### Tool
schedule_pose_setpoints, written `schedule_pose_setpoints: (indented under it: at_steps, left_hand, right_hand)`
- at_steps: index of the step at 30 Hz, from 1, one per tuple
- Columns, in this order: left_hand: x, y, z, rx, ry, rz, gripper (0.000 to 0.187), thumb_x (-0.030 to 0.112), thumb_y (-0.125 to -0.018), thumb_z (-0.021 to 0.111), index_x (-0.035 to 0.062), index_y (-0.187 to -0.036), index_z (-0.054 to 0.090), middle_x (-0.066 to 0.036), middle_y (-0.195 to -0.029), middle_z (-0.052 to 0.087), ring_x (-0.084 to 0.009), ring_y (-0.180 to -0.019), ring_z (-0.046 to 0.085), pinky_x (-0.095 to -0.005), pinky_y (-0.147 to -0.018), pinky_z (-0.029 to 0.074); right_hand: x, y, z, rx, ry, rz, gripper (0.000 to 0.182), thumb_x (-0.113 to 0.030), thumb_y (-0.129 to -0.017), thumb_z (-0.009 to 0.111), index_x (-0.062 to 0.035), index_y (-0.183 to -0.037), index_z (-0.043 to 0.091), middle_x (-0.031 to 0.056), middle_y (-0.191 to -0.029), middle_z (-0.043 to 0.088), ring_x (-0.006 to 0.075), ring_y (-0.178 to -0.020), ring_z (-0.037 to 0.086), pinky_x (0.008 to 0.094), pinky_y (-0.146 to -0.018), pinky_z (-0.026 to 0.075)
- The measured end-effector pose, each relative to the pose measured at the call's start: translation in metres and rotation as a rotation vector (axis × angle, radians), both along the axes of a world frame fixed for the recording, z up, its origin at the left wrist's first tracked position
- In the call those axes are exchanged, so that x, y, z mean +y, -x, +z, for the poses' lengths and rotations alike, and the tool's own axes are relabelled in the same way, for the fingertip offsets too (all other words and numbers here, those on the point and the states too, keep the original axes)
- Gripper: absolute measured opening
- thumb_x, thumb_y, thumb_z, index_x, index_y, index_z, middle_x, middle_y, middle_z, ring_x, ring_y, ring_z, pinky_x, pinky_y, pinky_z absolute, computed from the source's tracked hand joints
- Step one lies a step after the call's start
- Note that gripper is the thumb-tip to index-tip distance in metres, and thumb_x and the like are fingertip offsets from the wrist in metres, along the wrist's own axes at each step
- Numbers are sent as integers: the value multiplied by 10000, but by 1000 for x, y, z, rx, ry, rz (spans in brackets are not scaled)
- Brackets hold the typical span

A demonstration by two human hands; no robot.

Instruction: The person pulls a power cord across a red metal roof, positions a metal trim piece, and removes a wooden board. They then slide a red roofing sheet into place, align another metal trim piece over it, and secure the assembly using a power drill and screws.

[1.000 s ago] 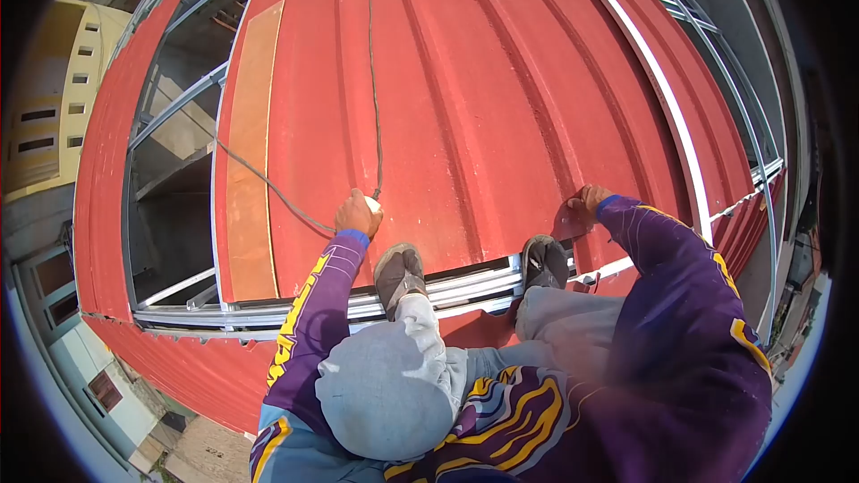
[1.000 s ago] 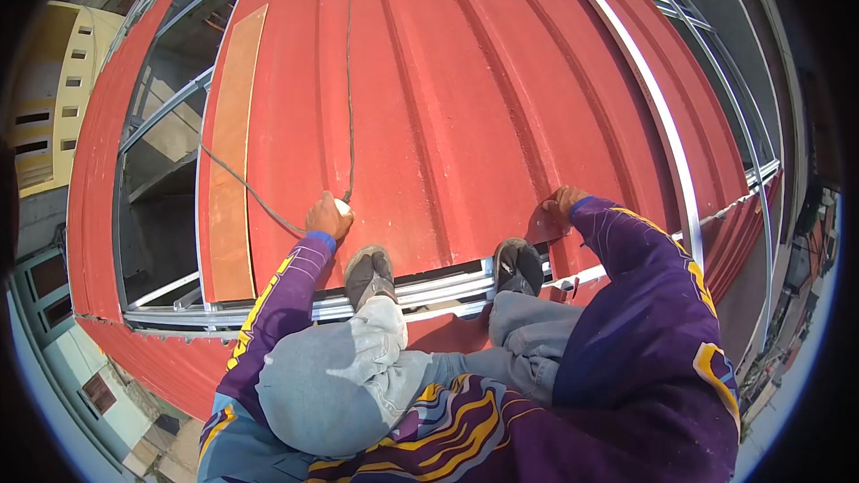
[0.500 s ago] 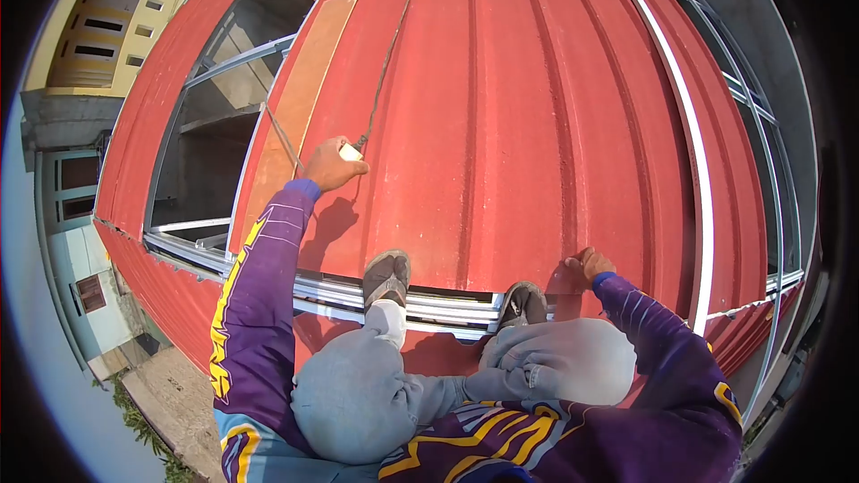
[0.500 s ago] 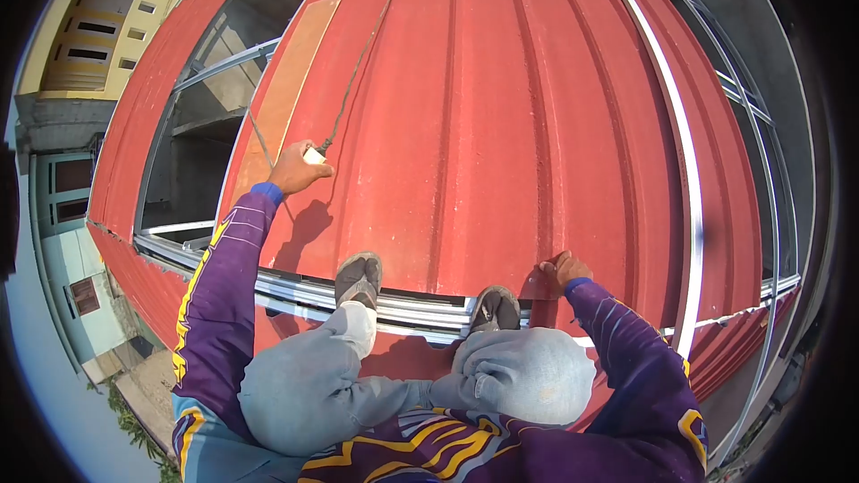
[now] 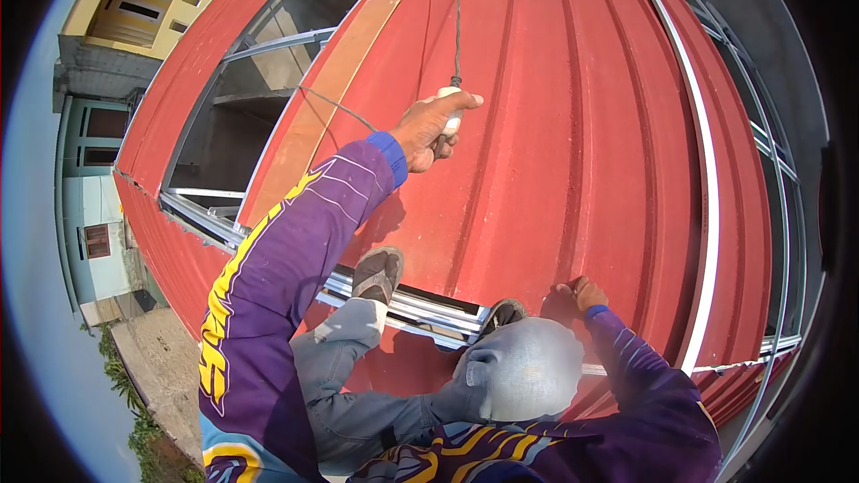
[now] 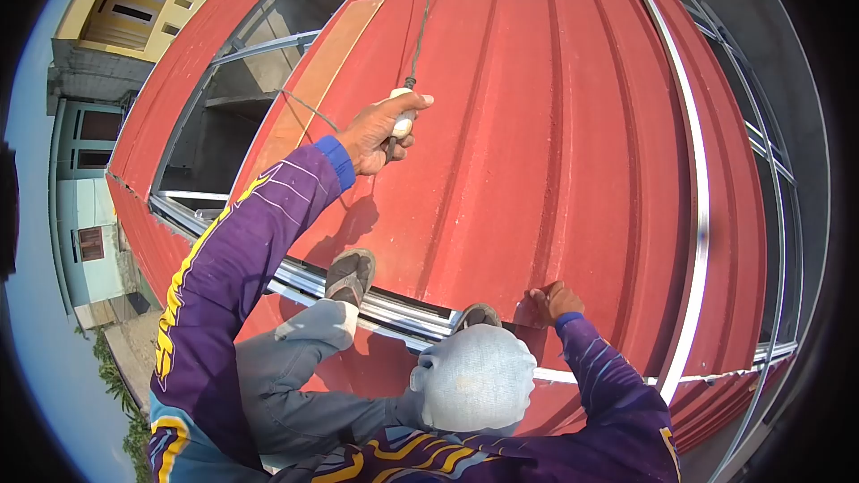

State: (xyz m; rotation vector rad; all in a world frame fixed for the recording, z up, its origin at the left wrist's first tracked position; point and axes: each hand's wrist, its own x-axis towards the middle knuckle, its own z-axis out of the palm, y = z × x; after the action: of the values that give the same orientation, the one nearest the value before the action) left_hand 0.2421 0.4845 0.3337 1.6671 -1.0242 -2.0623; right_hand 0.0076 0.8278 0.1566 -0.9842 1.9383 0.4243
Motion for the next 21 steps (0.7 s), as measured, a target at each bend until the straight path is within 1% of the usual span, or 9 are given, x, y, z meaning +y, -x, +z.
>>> schedule_pose_setpoints:
  at_steps: [3, 4, 5, 7, 8, 11, 15, 18, 21]
  left_hand:
    - [24, 9, -33, 134, -132, 70, 339, 361, -790, 778, 157, -812, 508, 42, -620, 465, -70, -485, 458, -222, -411, 305]
    - [32, 11, -44, 141, -148, 116, 406, 483, -798, 745, 152, -779, 511, 27, -609, 460, -101, -484, 466, -227, -411, 308]
    - [43, 15, -53, 147, -144, 119, 406, 483, -798, 745, 152, -779, 511, 27, -609, 460, -101, -484, 466, -227, -411, 308]
    - [55, 17, -70, 332, -248, 374, 535, 650, -804, 650, 135, -769, 508, 7, -603, 455, -134, -488, 473, -246, -417, 309]
    - [59, 17, -81, 387, -273, 414, 635, 755, -817, 529, 121, -775, 510, -6, -617, 456, -155, -510, 459, -255, -438, 305]
    - [79, 9, -115, 613, -398, 526, 628, 741, -868, 454, 121, -791, 519, -5, -639, 459, -155, -540, 441, -253, -457, 298]
    - [90, -7, -115, 480, -374, 564, 607, 704, -919, 386, 124, -808, 527, -4, -652, 461, -156, -561, 429, -251, -468, 301]
    - [93, -30, -120, 670, -461, 529, 564, 649, -958, 367, 127, -827, 534, -6, -671, 475, -146, -557, 432, -247, -463, 307]
    - [102, -29, -94, 609, -431, 599, 537, 643, -949, 408, 130, -843, 526, -7, -680, 484, -152, -539, 452, -244, -439, 302]
  right_hand:
    - [4, 3, -9, -10, 29, -14, 692, -664, -852, 534, -32, -1130, 573, 215, -1090, 658, 386, -1033, 640, 482, -867, 495]
    - [9, 2, -6, -7, 27, -15, 692, -664, -852, 534, -32, -1130, 573, 215, -1090, 658, 386, -1033, 640, 482, -867, 495]
    - [9, 0, -3, 10, 31, -21, 696, -673, -849, 530, -39, -1134, 574, 217, -1091, 657, 387, -1030, 641, 486, -863, 496]
    - [3, -2, -7, 23, 54, -23, 701, -682, -846, 526, -46, -1137, 575, 219, -1093, 655, 389, -1028, 642, 490, -858, 498]
    - [7, 0, -10, 38, 49, -15, 705, -690, -840, 526, -51, -1133, 582, 213, -1082, 661, 390, -1012, 647, 492, -845, 504]
    - [9, 4, -10, 61, 51, 74, 705, -703, -824, 536, -51, -1079, 616, 203, -1039, 674, 390, -976, 659, 492, -817, 517]
    - [-35, 6, 31, 116, 4, 328, 700, -700, -788, 590, -29, -959, 690, 205, -927, 691, 374, -909, 679, 479, -779, 533]
    - [-61, -2, 42, 218, 159, 323, 631, -620, -759, 683, -17, -941, 716, 221, -899, 688, 357, -897, 686, 463, -782, 540]
    - [-113, -26, 45, -339, 366, 71, 544, -329, -741, 805, -29, -1158, 627, 162, -855, 676, 257, -794, 665, 389, -736, 519]
